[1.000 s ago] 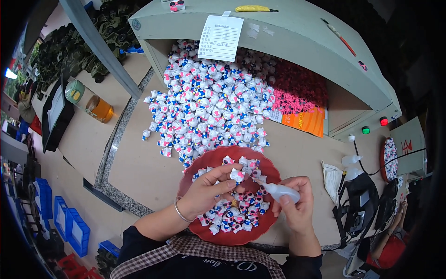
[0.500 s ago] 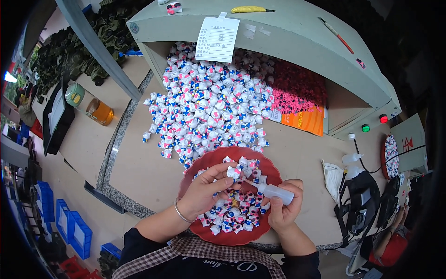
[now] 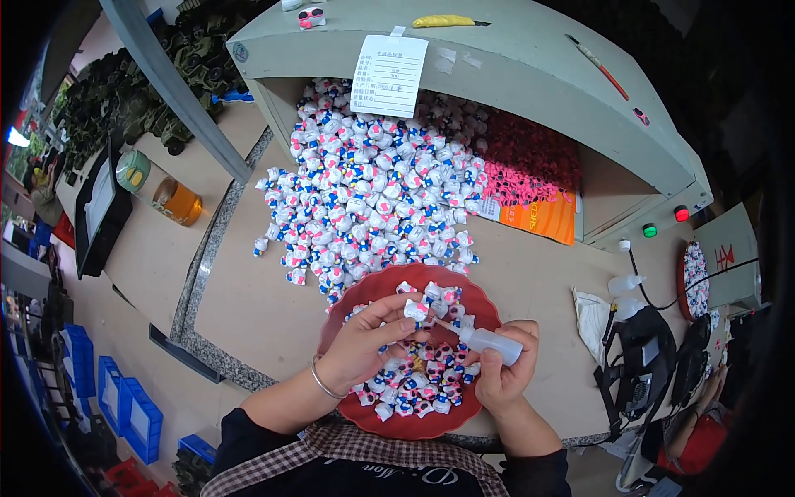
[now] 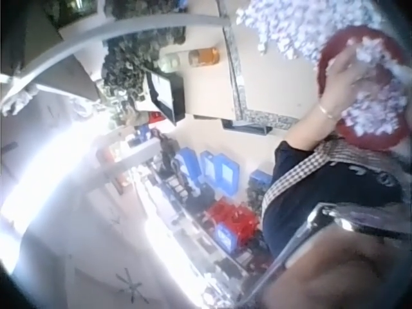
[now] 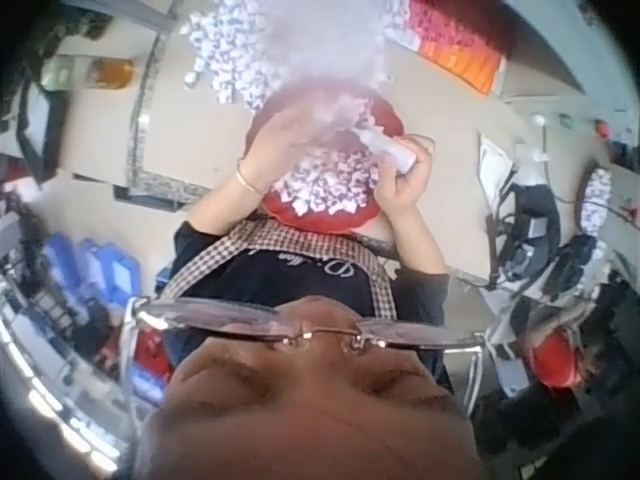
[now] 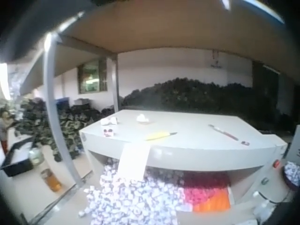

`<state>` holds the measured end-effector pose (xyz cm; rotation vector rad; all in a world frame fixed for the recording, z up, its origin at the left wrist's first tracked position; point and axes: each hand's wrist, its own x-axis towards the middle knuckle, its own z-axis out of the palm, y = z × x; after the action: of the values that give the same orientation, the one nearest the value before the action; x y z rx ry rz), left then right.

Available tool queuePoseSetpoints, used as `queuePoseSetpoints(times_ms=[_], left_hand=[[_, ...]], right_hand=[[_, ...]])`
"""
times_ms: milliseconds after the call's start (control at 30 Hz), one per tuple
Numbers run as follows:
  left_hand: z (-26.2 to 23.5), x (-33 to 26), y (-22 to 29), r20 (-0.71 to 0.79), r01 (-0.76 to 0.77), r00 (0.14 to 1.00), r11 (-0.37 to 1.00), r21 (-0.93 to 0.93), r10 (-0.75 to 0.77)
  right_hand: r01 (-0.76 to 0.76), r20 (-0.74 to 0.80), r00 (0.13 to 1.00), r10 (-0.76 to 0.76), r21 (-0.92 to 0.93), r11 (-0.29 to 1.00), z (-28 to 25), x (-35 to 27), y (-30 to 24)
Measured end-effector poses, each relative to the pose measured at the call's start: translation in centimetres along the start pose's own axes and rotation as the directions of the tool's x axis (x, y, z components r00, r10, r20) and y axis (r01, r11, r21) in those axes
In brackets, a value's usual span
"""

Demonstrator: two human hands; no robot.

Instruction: The person assembles toy figurines by applying glue to each figurine with a squeeze bottle and attaching small bows onto them by hand.

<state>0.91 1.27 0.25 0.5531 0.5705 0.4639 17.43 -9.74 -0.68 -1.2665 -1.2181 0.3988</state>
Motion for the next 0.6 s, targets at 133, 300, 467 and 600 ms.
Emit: queuePoseSetpoints(times_ms=[133,300,467,600], left_hand=[[-0.01,-0.05,0.15,0.021,0.010,1.000,1.000,0.004,-0.010],[-0.03,0.01,0.21,0.028,0.007,1.000,1.000,0.009,-0.007],[-0.16,0.08,0.16,0.025,0.016,1.000,1.000,-0.002,-0.016],[-0.13,0.04,0.14,0.019,0.026,0.999,1.000,-0.014,-0.026]], right_hand=[[0.033,-0.002,0.999,-0.033,-0.054,0.998,-0.04,-0.24,0.44],[0.009,-0.042,0.999,-0.005,0.091,0.996,0.31,-0.10,0.21],[-0.008,-0.027,1.000,0.010,0.104,0.995,0.25,-0.12,0.28],[0.008,-0.034,0.999,-0.004,0.098,0.995,0.38,0.02,0.25]])
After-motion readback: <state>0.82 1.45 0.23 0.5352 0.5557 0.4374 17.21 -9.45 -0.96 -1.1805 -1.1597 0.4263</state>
